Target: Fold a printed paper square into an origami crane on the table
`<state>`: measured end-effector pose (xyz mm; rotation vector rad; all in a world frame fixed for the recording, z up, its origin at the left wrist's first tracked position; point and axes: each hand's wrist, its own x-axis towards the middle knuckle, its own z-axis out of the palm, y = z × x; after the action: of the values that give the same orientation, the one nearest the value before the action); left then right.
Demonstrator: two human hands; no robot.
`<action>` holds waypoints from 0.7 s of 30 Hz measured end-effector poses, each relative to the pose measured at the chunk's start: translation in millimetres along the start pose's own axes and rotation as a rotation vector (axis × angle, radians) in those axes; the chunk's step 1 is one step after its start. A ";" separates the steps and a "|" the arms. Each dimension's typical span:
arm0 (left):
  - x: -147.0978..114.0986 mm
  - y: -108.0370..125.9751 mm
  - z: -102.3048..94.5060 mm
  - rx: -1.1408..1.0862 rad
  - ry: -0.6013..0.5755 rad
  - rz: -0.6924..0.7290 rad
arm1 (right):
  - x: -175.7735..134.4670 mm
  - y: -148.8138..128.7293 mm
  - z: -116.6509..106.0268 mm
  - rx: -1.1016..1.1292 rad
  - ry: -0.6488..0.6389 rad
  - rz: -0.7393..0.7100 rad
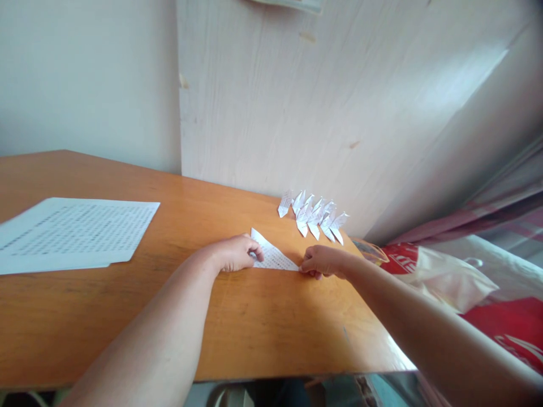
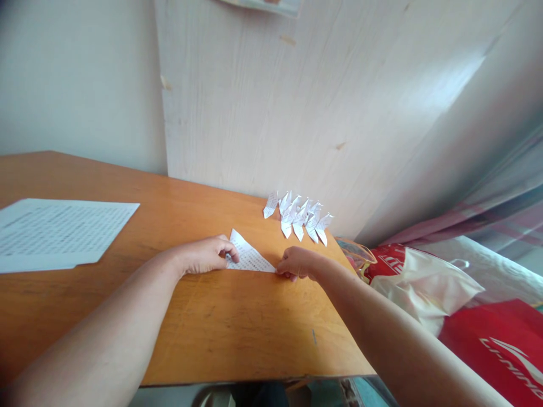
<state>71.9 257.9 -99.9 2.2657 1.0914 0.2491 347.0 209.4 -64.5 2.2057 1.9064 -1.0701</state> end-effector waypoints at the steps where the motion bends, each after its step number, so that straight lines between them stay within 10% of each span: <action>1: -0.5 0.7 -0.4 0.003 0.001 0.001 | -0.1 2.1 0.4 0.010 0.003 -0.005; 11: -1.8 1.8 -0.2 -0.033 0.009 -0.009 | -4.7 -5.0 10.6 0.044 0.206 -0.126; 15: -2.8 4.2 -1.1 -0.084 -0.005 -0.003 | -12.7 -31.6 39.1 -0.131 0.515 -0.492; 21: 0.1 2.1 2.5 -0.110 0.016 0.017 | -36.9 -62.3 75.7 -0.527 0.461 -0.750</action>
<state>74.4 255.9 -100.6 2.1799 1.0410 0.3264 256.2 159.0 -78.5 1.5396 2.8853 0.0163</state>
